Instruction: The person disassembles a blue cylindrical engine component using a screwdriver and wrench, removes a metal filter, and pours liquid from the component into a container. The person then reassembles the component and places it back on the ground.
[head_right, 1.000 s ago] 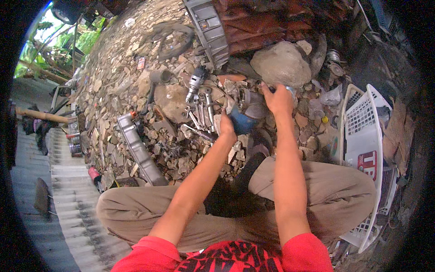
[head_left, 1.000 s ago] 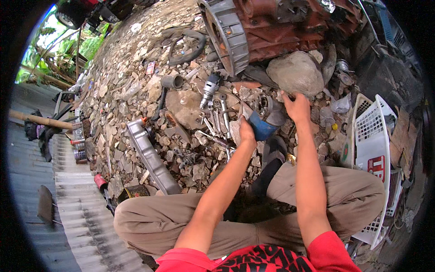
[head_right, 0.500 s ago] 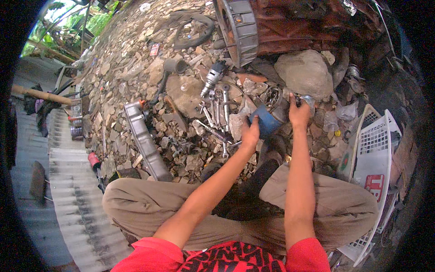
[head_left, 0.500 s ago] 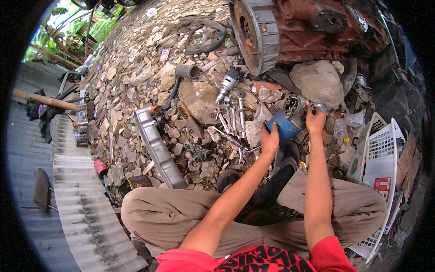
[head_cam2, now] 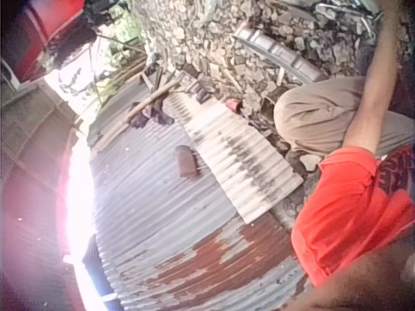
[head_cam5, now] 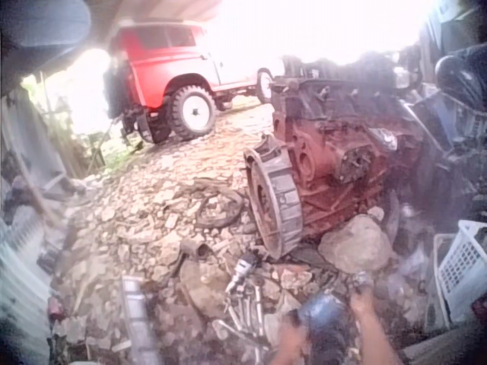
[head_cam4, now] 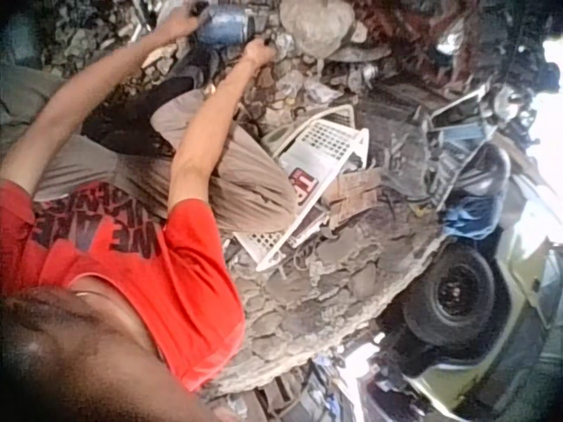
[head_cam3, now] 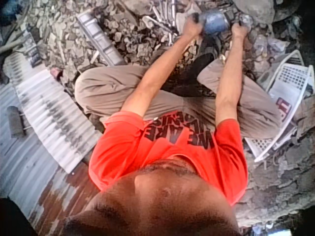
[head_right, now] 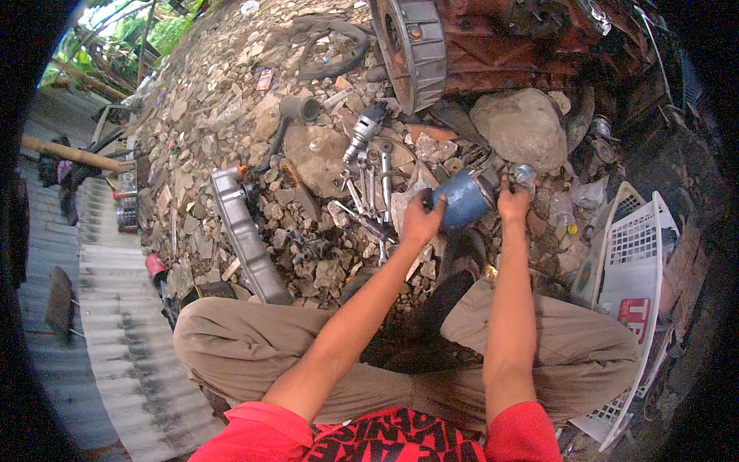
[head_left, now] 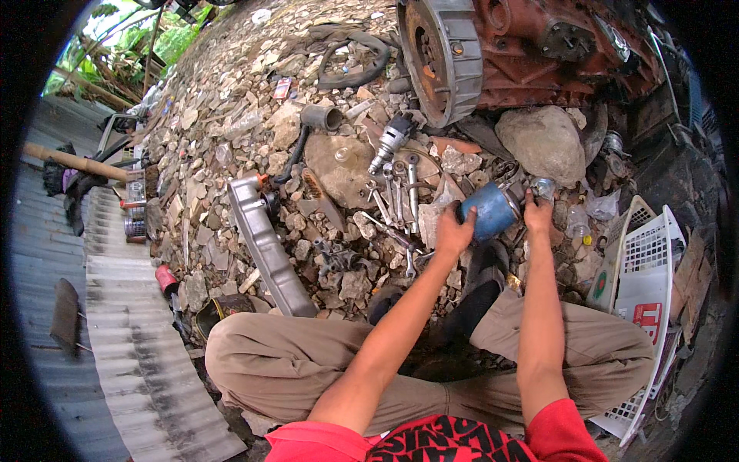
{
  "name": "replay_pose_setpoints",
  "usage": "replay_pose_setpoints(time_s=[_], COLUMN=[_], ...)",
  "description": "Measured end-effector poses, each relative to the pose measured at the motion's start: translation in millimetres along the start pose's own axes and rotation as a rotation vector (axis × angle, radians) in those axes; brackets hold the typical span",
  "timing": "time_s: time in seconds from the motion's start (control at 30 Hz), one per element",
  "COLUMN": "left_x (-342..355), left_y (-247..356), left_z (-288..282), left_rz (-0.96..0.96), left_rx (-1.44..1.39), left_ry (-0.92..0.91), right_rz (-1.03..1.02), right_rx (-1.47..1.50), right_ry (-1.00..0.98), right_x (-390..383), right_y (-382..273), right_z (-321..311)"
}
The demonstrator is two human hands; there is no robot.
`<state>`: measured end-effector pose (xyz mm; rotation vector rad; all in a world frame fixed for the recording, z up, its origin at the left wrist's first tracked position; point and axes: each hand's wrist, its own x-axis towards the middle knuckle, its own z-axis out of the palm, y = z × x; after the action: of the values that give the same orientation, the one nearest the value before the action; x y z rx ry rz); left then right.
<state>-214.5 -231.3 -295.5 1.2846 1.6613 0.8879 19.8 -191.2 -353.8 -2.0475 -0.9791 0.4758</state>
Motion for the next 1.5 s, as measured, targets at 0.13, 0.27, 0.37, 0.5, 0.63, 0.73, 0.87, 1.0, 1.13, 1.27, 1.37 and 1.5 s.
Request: replay_pose_setpoints(time_s=[0.13, 0.27, 0.37, 0.5, 0.63, 0.73, 0.87, 1.0, 1.13, 1.27, 1.37, 1.5], left_x=[20.5, 64.6, 60.7, 46.7, 50.3, 43.3, 48.0, 49.2, 43.5, 39.5, 54.6, 40.4], left_y=[-13.8, -65.4, -48.4, -48.9, -92.6, -89.0, -91.5, -95.7, -82.5, -61.3, -74.7, -78.6], left_z=[-36.9, -99.7, -122.4, -133.8, -117.1, -113.6, -113.4, -115.0, -113.3, -126.3, -119.6, -118.4], left_rz=[0.126, 0.119, 0.033, -0.222, -0.106, -0.136, -0.164, -0.152, -0.17, -0.019, 0.188, 0.02], left_rx=[0.01, 0.071, 0.134, 0.341, 0.39, 0.507, 0.48, 0.315, 0.168, 0.002, 0.075, 0.325], left_ry=[0.199, 0.452, 0.477, 0.281, 0.306, 0.262, 0.193, 0.279, 0.408, 0.632, 0.946, 0.479], right_rz=[0.033, 0.021, 0.019, -0.151, -0.269, -0.298, -0.341, -0.328, -0.328, -0.388, -0.384, -0.384], right_rx=[0.009, 0.058, 0.08, 0.348, 0.511, 0.517, 0.435, 0.394, 0.286, 0.165, 0.164, 0.121], right_ry=[-0.038, 0.132, 0.355, 0.453, 0.375, 0.265, 0.186, 0.002, -0.183, -0.337, -0.413, -0.417], right_x=[-2.5, -10.8, -4.9, -28.0, -45.0, -64.2, -74.0, -75.0, -83.6, -101.2, -110.3, -107.6], right_y=[-2.9, -19.5, -19.6, -77.6, -122.3, -154.3, -152.0, -138.9, -137.5, -144.4, -149.2, -148.2], right_z=[-1.7, 2.6, -5.4, -22.7, -32.6, -34.9, -19.7, -3.8, 3.5, 8.2, 12.7, 9.4])
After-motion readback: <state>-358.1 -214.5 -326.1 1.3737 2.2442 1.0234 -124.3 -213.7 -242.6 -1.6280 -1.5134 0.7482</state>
